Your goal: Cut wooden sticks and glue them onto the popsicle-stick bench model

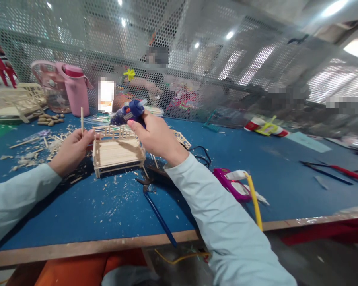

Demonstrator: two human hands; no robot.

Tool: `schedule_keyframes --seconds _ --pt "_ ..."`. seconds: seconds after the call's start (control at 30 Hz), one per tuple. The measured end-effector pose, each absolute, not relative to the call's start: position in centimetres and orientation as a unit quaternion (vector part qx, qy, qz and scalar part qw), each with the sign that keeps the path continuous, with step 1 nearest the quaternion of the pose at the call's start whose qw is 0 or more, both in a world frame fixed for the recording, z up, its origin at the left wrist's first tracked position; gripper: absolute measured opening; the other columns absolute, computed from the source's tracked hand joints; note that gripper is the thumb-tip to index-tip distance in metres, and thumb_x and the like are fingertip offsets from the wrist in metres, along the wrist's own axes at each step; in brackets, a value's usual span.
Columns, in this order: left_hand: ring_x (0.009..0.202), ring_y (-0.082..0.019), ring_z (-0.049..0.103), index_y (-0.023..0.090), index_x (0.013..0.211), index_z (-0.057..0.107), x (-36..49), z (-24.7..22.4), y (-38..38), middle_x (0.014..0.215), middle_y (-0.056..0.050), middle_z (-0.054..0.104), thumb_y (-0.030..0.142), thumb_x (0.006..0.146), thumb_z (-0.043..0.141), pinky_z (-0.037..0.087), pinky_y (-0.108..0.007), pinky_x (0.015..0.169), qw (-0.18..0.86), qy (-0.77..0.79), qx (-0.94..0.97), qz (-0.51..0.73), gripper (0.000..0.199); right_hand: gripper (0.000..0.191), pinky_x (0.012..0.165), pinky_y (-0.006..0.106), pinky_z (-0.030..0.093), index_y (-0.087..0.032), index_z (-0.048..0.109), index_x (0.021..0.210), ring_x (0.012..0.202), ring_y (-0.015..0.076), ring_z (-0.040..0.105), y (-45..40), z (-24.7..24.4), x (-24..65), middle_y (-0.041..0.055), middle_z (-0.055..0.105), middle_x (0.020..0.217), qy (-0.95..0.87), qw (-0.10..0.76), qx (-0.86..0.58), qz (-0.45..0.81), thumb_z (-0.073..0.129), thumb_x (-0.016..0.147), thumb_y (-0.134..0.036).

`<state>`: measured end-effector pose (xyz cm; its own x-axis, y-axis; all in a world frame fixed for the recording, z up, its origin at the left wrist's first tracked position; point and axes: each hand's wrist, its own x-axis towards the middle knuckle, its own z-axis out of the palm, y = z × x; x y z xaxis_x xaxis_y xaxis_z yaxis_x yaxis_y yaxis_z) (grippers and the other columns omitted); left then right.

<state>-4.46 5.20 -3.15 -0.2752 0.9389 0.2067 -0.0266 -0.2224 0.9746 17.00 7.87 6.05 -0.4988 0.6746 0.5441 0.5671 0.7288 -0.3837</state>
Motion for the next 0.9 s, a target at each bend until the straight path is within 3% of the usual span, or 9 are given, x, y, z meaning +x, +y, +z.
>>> schedule_keyframes --seconds 0.1,0.2,0.3,0.4,0.5,0.6,0.73,0.9 --pt "0.07 -0.015 0.056 0.021 0.065 0.042 -4.6 -2.6 5.2 0.07 -0.001 0.058 0.028 0.087 0.042 0.045 -0.028 0.064 0.383 0.505 0.419 0.65 0.024 0.034 0.075 0.034 0.046 -0.016 0.063 0.099 0.079 0.0214 0.059 9.2 6.0 19.3 0.0073 0.066 0.081 -0.838 0.382 -0.384 0.069 0.046 0.09 -0.044" --pt "0.067 -0.015 0.052 0.021 0.061 0.041 -5.3 -2.3 5.4 0.07 -0.001 0.056 0.019 0.084 0.039 0.041 -0.027 0.061 0.289 0.542 0.43 0.662 0.024 0.031 0.077 0.038 0.046 -0.018 0.062 0.103 0.082 0.0238 0.061 11.4 5.0 22.6 0.0078 0.067 0.088 -0.807 0.389 -0.445 0.025 0.048 0.088 -0.042" --pt "0.062 -0.015 0.045 0.022 0.063 0.049 -6.2 -2.2 5.6 0.062 0.001 0.046 0.022 0.085 0.043 0.037 -0.028 0.059 0.169 0.578 0.483 0.636 0.022 0.037 0.084 0.046 0.046 -0.018 0.057 0.118 0.096 0.0299 0.061 13.5 2.9 25.5 0.0119 0.067 0.107 -0.791 0.301 -0.532 -0.022 0.052 0.083 -0.027" --pt "0.07 -0.018 0.049 0.022 0.083 0.064 -6.3 -2.1 5.1 0.067 0.0 0.051 0.029 0.087 0.048 0.039 -0.031 0.068 0.066 0.578 0.558 0.592 0.017 0.05 0.09 0.054 0.043 -0.015 0.05 0.129 0.113 0.0351 0.055 14.8 0.5 26.8 0.0174 0.058 0.128 -0.796 0.191 -0.573 -0.04 0.048 0.079 -0.019" --pt "0.072 -0.019 0.05 0.023 0.098 0.07 -5.9 -1.7 4.2 0.071 -0.002 0.052 0.03 0.088 0.05 0.039 -0.032 0.07 -0.015 0.546 0.622 0.561 0.024 0.056 0.09 0.057 0.044 -0.013 0.049 0.133 0.118 0.0374 0.053 15.1 -0.6 27.0 0.0199 0.054 0.134 -0.803 0.133 -0.579 -0.039 0.048 0.077 -0.015" --pt "0.069 -0.019 0.049 0.022 0.101 0.072 -5.5 -1.1 3.6 0.069 -0.002 0.051 0.03 0.088 0.051 0.04 -0.032 0.066 -0.09 0.511 0.662 0.541 0.026 0.05 0.092 0.053 0.045 -0.012 0.056 0.127 0.114 0.0344 0.056 14.2 0.6 26.1 0.0194 0.056 0.132 -0.795 0.22 -0.56 -0.084 0.047 0.077 -0.014" --pt "0.074 -0.02 0.051 0.023 0.097 0.074 -5.1 0.4 3.9 0.074 -0.005 0.055 0.029 0.088 0.053 0.041 -0.033 0.067 -0.206 0.457 0.699 0.509 0.023 0.036 0.086 0.038 0.049 -0.014 0.064 0.116 0.095 0.0226 0.064 11.6 3.9 23.2 0.0113 0.07 0.106 -0.824 0.4 -0.394 -0.071 0.044 0.089 -0.028" --pt "0.071 -0.019 0.049 0.024 0.098 0.073 -4.7 2.0 5.1 0.076 -0.005 0.057 0.031 0.091 0.049 0.04 -0.033 0.063 -0.257 0.459 0.726 0.443 0.027 0.024 0.079 0.03 0.049 -0.019 0.073 0.097 0.082 0.0161 0.066 10.8 6.2 18.8 0.0049 0.074 0.091 -0.893 0.382 -0.239 -0.019 0.054 0.088 -0.03"
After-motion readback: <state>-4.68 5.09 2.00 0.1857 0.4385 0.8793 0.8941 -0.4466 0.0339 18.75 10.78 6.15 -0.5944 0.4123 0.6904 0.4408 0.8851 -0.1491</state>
